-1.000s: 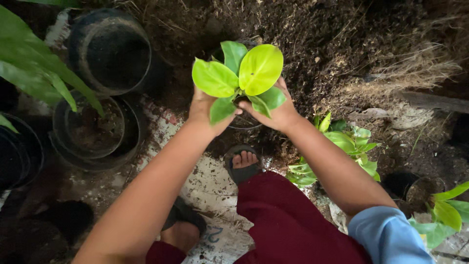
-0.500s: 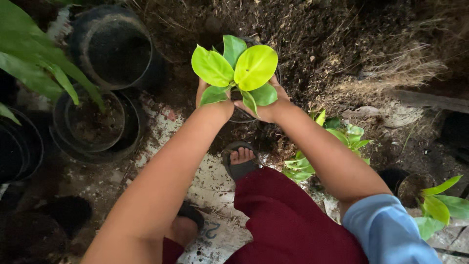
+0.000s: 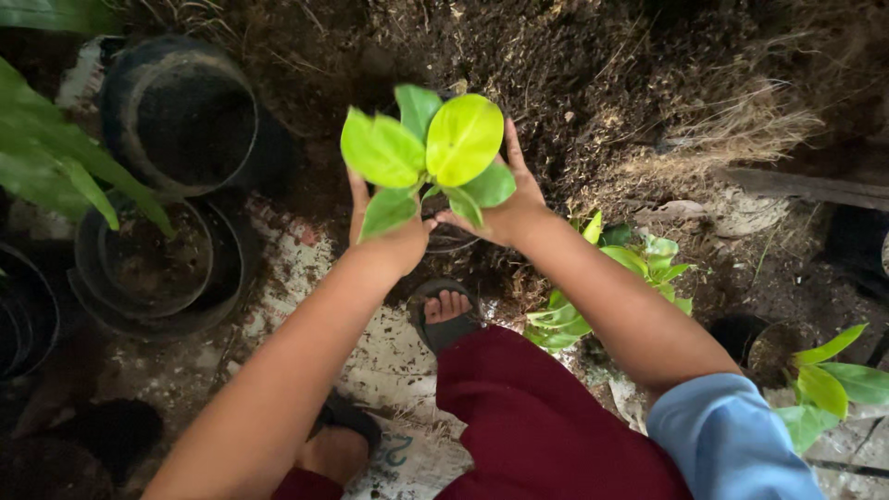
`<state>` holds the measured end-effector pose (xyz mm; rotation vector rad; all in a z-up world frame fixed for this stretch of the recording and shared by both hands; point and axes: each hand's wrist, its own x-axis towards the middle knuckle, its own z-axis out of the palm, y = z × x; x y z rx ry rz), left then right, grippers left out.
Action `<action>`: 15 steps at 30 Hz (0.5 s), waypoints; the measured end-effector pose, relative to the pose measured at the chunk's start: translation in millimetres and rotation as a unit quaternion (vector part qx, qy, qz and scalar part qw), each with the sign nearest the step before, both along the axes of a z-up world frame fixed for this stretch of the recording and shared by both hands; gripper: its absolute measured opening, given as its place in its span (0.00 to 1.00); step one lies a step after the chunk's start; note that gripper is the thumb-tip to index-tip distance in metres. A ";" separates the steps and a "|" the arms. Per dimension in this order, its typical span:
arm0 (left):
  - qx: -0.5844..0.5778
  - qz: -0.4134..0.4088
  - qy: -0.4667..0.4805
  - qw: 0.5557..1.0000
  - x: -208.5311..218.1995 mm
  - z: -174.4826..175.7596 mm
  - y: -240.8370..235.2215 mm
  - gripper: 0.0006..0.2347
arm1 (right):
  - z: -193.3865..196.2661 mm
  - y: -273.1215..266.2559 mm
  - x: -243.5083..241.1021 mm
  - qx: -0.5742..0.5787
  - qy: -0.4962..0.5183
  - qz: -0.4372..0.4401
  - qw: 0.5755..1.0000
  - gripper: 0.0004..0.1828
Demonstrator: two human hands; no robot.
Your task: The person scoops soil into a plastic pot, places a small leafy plant into the pot, and packs soil around the roots by hand. The person repeats this process with a second plant, filling and compacting the soil in each pot.
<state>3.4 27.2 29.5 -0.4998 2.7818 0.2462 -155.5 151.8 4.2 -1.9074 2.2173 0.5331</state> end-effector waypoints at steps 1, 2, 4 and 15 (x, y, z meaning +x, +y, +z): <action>0.010 0.017 -0.003 1.000 -1.4 -8.4 2.5 0.34 | -0.9 -1.5 2.1 0.017 0.000 -0.002 1.000 0.46; 0.018 0.034 -0.004 0.999 -4.2 -16.7 3.6 0.33 | -0.9 -3.7 3.0 0.032 0.002 -0.003 0.999 0.45; 0.026 0.067 -0.005 0.997 -7.4 -31.3 4.0 0.28 | -0.4 -9.3 4.5 0.052 -0.028 -0.023 0.998 0.46; 0.017 0.079 0.027 0.996 -16.2 -14.9 -4.3 0.23 | 17.3 -20.5 -18.9 0.063 -0.190 -0.080 0.976 0.49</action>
